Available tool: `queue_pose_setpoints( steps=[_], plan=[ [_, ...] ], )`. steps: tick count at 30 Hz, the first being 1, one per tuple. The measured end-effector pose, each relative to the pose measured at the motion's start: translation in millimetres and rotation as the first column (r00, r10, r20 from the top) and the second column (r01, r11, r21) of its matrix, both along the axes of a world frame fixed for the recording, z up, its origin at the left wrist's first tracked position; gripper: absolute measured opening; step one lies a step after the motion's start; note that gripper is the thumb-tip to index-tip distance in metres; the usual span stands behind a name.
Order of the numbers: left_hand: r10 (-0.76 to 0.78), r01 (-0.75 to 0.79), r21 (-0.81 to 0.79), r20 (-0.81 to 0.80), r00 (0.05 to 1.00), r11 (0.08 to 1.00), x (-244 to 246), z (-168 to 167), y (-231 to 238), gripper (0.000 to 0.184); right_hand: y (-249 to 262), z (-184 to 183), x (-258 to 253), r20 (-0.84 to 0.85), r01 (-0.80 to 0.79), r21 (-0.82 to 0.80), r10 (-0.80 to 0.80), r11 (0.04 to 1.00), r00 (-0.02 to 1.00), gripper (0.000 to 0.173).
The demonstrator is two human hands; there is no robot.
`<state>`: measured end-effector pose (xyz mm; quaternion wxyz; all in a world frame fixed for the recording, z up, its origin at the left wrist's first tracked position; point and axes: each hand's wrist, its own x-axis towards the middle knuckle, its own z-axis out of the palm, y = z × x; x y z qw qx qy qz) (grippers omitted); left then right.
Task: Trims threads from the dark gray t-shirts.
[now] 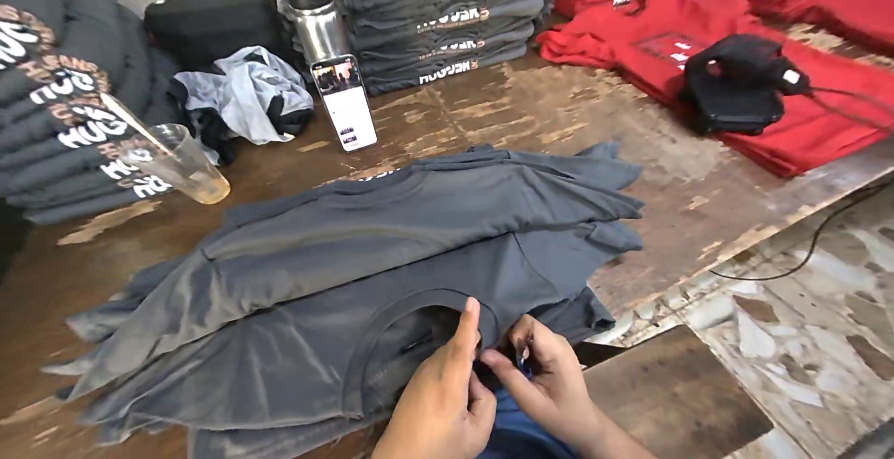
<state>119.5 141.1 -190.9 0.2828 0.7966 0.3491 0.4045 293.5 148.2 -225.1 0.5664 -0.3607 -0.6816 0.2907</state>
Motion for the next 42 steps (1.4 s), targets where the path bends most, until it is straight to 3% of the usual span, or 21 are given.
queue_pose_setpoints(
  steps=[5, 10, 13, 15, 17, 20, 29, 33, 37, 39, 42],
  plan=[
    [0.091, -0.072, 0.189, -0.094, 0.991, 0.979, 3, 0, 8, 0.044, -3, 1, 2, -0.115, -0.160, -0.006, 0.158, 0.987, 0.981, 0.011],
    [0.104, -0.105, 0.305, 0.019, 0.994, 0.947, 8, -14, 20, 0.011, -4, 1, 20, 0.022, -0.220, 0.053, 0.220, 0.974, 0.975, 0.012],
    [0.101, -0.125, 0.287, 0.098, 0.990, 0.950, 10, -14, 23, 0.007, 2, -3, 39, 0.278, -0.093, 0.046, 0.076, 0.995, 0.958, 0.019],
    [0.116, -0.154, 0.204, 0.183, 0.976, 0.967, 13, -3, 19, 0.009, 3, 4, 46, 0.474, 0.097, 0.091, -0.129, 0.991, 0.871, 0.036],
    [0.103, -0.140, 0.141, 0.244, 0.964, 0.980, 11, 1, 17, 0.009, 6, 11, 49, 0.599, 0.162, 0.139, -0.213, 0.977, 0.772, 0.043],
    [0.059, -0.097, 0.124, 0.277, 0.959, 0.988, 10, 1, 17, 0.008, 10, 15, 47, 0.654, 0.122, 0.188, -0.217, 0.974, 0.724, 0.046],
    [0.002, -0.023, 0.083, 0.237, 0.972, 0.996, 8, 4, 13, 0.008, 20, -2, 35, 0.620, 0.027, 0.353, -0.256, 0.935, 0.742, 0.047],
    [-0.025, 0.029, 0.071, -0.059, 0.998, 0.997, 2, 19, -5, 0.015, 7, 18, 38, 0.453, 0.053, 0.154, -0.118, 0.987, 0.884, 0.048],
    [0.007, 0.073, 0.198, -0.376, 0.926, 0.977, 12, 4, -25, 0.013, 16, 14, 28, 0.251, -0.028, -0.081, 0.047, 0.996, 0.967, 0.043],
    [0.051, 0.077, 0.261, -0.448, 0.892, 0.962, 17, -5, -30, 0.012, 25, 13, 23, 0.326, -0.076, -0.258, 0.161, 0.963, 0.932, 0.040],
    [0.074, 0.064, 0.312, -0.413, 0.908, 0.948, 13, -16, -24, 0.015, 30, 29, 23, 0.427, -0.088, -0.352, 0.244, 0.932, 0.871, 0.024]
  ],
)
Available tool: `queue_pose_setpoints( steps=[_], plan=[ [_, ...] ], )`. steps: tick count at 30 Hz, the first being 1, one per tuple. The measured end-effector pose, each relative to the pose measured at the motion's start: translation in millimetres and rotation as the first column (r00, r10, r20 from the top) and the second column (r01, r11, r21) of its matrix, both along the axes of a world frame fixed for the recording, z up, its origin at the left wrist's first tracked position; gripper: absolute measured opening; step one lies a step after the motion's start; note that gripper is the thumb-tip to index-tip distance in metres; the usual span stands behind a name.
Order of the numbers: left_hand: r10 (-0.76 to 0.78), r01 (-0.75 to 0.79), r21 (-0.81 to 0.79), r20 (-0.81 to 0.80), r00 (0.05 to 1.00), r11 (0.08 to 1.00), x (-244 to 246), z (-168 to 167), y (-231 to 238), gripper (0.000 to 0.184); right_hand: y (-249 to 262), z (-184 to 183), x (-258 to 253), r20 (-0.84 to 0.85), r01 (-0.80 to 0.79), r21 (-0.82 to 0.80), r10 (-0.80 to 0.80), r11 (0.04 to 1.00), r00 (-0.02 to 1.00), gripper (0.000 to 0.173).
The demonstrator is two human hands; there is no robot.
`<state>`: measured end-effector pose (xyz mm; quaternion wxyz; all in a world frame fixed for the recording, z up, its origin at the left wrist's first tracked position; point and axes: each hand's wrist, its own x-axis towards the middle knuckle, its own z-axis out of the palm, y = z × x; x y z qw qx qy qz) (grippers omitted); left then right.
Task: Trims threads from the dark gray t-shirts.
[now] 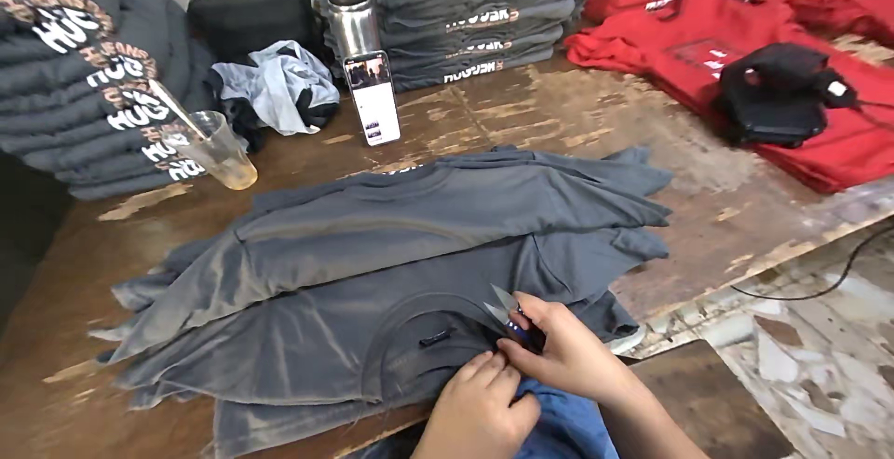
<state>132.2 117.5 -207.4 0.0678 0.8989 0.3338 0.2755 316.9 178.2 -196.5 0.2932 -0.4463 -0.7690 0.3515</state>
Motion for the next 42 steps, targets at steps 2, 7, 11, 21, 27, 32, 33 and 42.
queue_pose_setpoints(
  steps=[2, 7, 11, 21, 27, 32, 33, 42],
  plan=[
    [0.007, -0.008, 0.008, 0.100, 0.995, 1.000, -7, -7, 7, 0.016, -5, 2, 0, -0.045, 0.041, 0.049, -0.038, 0.998, 0.998, 0.019],
    [0.041, -0.006, -0.086, 0.415, 0.909, 0.996, -17, -19, 18, 0.015, -9, -26, -3, -0.466, 0.226, 0.166, -0.125, 0.960, 0.876, 0.012],
    [0.176, -0.016, -0.254, 0.621, 0.764, 0.967, -14, -20, 18, 0.008, -12, -29, -10, -0.625, 0.278, 0.141, -0.132, 0.950, 0.769, 0.018],
    [0.356, 0.015, -0.436, 0.753, 0.554, 0.900, 4, -20, 14, 0.010, -19, -36, -29, -0.897, 0.143, -0.179, -0.221, 0.973, 0.383, 0.020],
    [0.384, 0.257, -0.540, 0.794, 0.471, 0.802, 7, -17, 11, 0.010, -10, -32, 5, -0.537, 0.193, 0.087, -0.117, 0.977, 0.835, 0.011],
    [0.424, 0.277, -0.555, 0.805, 0.415, 0.784, 7, -5, 7, 0.013, -28, 4, 33, 0.158, 0.036, 0.191, -0.067, 0.981, 0.985, 0.043],
    [0.442, 0.261, -0.568, 0.797, 0.412, 0.781, 6, 2, 6, 0.012, -32, 6, 34, 0.207, 0.025, 0.200, -0.067, 0.980, 0.976, 0.045],
    [0.417, 0.091, -0.543, 0.732, 0.538, 0.835, 6, 6, 4, 0.010, -45, -4, 8, 0.305, 0.040, 0.312, -0.140, 0.949, 0.942, 0.041]
  ],
)
